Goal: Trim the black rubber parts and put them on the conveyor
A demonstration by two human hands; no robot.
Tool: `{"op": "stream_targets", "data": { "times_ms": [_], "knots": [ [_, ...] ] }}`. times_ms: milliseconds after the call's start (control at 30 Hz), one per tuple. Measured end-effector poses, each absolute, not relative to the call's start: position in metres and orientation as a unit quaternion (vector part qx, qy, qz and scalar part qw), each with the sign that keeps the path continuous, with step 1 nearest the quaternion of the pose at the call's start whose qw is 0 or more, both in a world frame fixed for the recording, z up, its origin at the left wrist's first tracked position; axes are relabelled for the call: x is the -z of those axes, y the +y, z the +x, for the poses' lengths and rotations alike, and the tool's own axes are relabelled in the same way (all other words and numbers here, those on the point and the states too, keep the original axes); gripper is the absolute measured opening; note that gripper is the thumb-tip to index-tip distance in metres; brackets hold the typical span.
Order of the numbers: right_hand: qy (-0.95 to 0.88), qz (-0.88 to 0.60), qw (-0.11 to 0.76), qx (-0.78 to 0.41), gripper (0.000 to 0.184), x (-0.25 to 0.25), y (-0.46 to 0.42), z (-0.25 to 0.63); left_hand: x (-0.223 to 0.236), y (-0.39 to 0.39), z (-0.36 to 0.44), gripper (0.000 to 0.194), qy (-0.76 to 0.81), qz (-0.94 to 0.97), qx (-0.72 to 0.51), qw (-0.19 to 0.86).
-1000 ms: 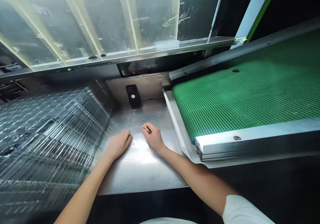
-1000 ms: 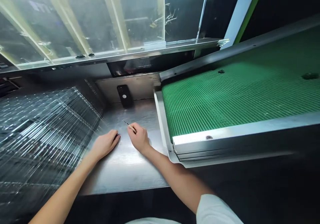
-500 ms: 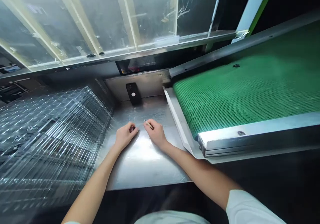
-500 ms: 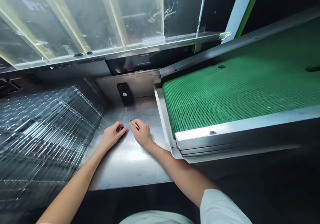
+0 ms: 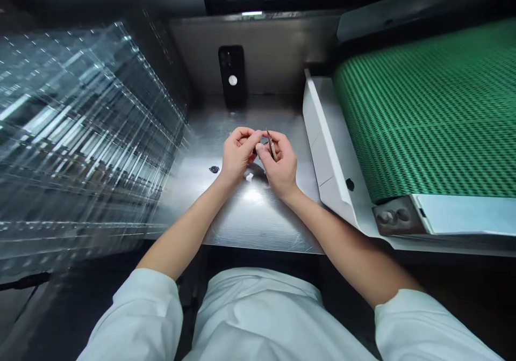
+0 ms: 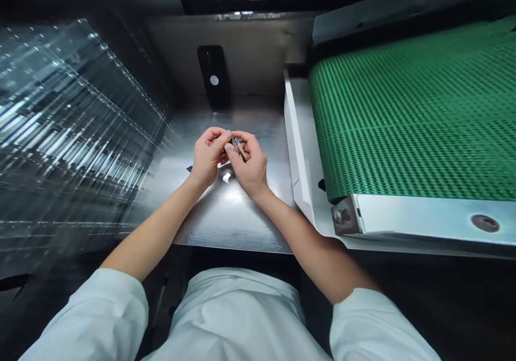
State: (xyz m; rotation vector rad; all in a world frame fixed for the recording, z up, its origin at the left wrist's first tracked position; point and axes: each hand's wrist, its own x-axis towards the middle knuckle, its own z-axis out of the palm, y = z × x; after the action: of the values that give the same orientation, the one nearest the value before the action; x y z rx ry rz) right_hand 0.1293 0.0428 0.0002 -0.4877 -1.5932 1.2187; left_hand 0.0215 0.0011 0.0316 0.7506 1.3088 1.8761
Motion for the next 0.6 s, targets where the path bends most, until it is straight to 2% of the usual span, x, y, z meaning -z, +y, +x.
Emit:
{"op": "stream_targets", "data": {
  "times_ms": [133,300,600],
  "knots": [
    [-0.665,-0.187,0.48,-0.541,0.039,0.001,0.043,0.128,-0.022,-0.009,0.022,0.044,0.481,0.261,-0.723,0.421],
    [-0.663,-0.205,0.471,-0.544,0.038,0.004,0.045,0.128,-0.021,-0.012,0.012,0.043,0.456,0.269,-0.721,0.447],
    [-0.652,-0.206,0.481,-0.549,0.027,0.008,0.045,0.127,-0.021,-0.012,0.013,0.018,0.428,0.211,-0.705,0.525]
  ]
}}
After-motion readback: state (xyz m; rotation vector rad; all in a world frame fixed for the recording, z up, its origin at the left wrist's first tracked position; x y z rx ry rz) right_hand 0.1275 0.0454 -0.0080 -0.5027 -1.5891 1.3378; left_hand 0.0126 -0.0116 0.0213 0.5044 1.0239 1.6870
